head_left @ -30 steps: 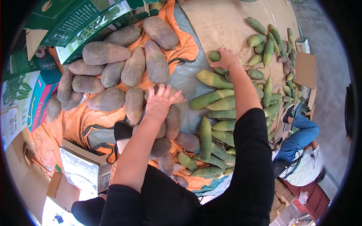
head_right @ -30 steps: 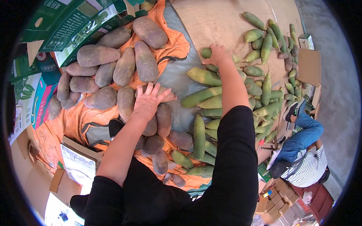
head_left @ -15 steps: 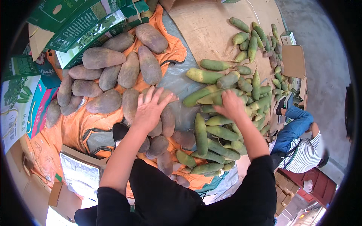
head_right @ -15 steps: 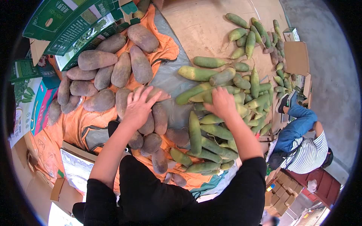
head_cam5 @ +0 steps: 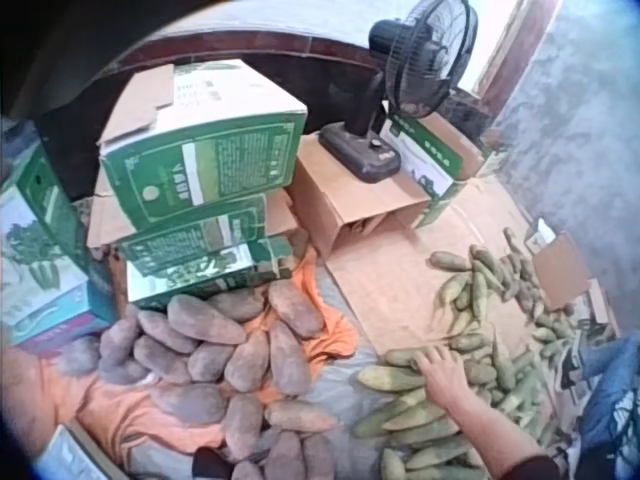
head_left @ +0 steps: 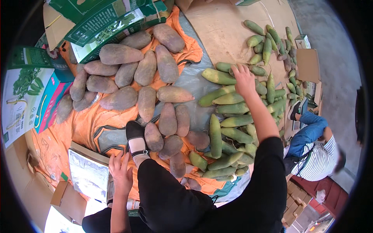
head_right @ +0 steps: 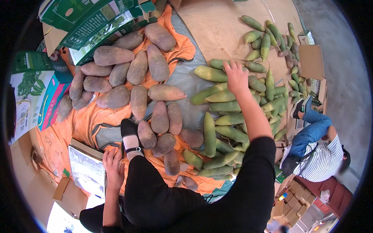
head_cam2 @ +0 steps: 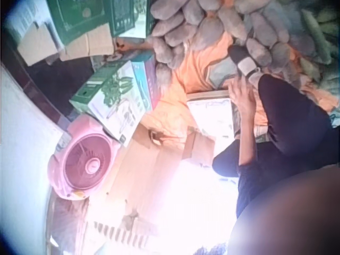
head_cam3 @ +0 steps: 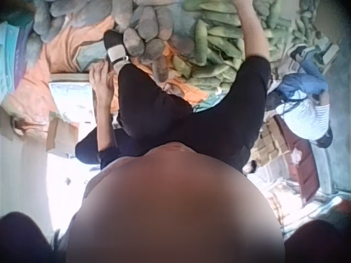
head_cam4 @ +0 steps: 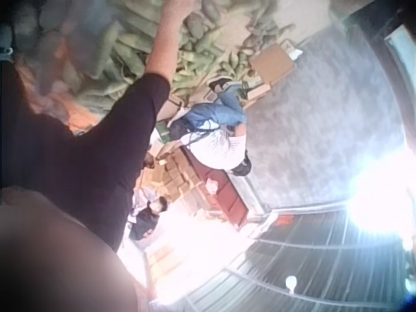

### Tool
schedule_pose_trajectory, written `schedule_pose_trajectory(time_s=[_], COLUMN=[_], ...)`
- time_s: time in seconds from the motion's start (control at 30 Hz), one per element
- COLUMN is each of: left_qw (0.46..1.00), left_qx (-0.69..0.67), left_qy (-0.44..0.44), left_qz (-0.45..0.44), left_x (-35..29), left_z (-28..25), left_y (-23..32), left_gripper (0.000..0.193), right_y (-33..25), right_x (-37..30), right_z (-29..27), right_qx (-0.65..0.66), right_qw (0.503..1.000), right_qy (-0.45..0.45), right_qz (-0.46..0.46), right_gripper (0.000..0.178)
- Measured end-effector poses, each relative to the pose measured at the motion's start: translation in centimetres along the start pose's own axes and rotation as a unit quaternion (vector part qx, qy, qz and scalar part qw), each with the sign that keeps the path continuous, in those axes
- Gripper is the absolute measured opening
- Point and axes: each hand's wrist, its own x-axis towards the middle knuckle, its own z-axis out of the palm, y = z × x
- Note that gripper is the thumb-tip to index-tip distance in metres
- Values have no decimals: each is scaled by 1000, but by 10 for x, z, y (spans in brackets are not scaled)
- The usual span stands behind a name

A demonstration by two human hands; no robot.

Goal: Sort and pack large vegetables into cardboard boxes and weigh them on a scale.

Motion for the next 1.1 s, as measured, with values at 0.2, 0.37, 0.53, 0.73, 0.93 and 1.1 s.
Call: schedule_pose_trajectory(time_s=[0.2,0.37,0.53,0.73,0.93,1.1], left_qw=[998,995,994,989,990,990], left_qx=[-15,-26,-32,-59,-75,-61], left_qy=[-3,-8,-2,-14,-11,-5], left_qz=[-60,-101,-108,-138,-122,-130], left_x=[-48,-75,-106,-121,-134,-144], left_z=[7,5,3,3,-1,-14], left_y=[-8,-5,-15,-17,-24,-31], left_gripper=[59,60,57,51,50,49], right_y=[-40,-35,12,17,18,-4], right_x=[89,91,59,65,62,35], right_z=[24,15,42,58,49,34], right_qx=[-31,9,47,72,53,80], right_qw=[952,950,971,965,973,981], right_qy=[-295,-276,-199,-187,-205,-176], right_qz=[76,148,125,167,90,27], right_gripper=[56,43,43,51,52,40])
